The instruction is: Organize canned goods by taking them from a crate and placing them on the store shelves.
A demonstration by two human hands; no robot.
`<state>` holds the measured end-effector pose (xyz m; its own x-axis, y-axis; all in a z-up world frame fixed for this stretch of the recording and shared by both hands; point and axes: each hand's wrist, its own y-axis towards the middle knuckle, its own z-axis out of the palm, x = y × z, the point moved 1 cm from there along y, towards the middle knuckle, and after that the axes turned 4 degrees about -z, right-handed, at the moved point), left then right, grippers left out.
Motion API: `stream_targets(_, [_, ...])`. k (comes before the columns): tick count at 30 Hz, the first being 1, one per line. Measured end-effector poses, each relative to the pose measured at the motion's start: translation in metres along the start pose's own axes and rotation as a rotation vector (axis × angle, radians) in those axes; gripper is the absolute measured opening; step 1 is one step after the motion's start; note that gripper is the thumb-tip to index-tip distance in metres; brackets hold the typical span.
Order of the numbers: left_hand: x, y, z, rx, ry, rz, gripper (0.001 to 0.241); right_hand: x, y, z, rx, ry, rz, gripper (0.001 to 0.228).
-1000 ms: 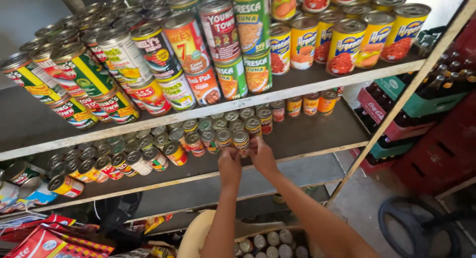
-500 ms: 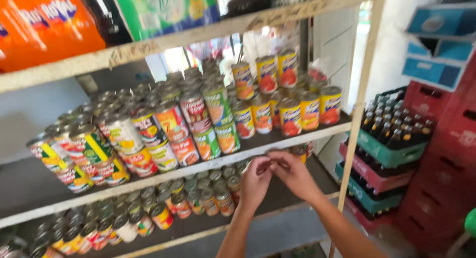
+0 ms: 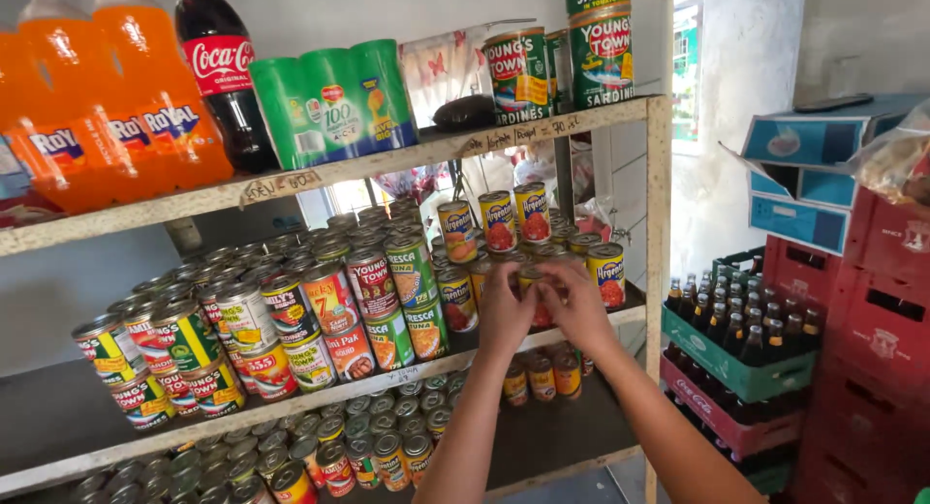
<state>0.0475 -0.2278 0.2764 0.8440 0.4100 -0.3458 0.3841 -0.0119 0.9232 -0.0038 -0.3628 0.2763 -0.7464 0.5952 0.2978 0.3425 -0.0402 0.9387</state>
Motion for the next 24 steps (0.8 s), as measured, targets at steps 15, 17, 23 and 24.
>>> stream_targets(15, [-0.031, -0.013, -0.045, 0.135, -0.525, -0.379, 0.045, 0.01, -0.012, 0.0, -0.149, 0.286, 0.096, 0.047])
stream_targets(17, [-0.042, -0.024, -0.068, 0.117, -0.505, -0.299, 0.047, 0.029, -0.018, -0.01, -0.073, 0.413, 0.186, 0.052])
stream_targets(23, [-0.041, -0.087, -0.119, 0.239, -0.162, -0.297, 0.055, 0.043, -0.097, 0.001, 0.166, 0.473, 0.436, 0.056])
stream_targets(24, [-0.034, -0.098, -0.123, 0.29, -0.092, -0.392, 0.057, 0.041, -0.11, 0.009, 0.187, 0.452, 0.47, 0.054])
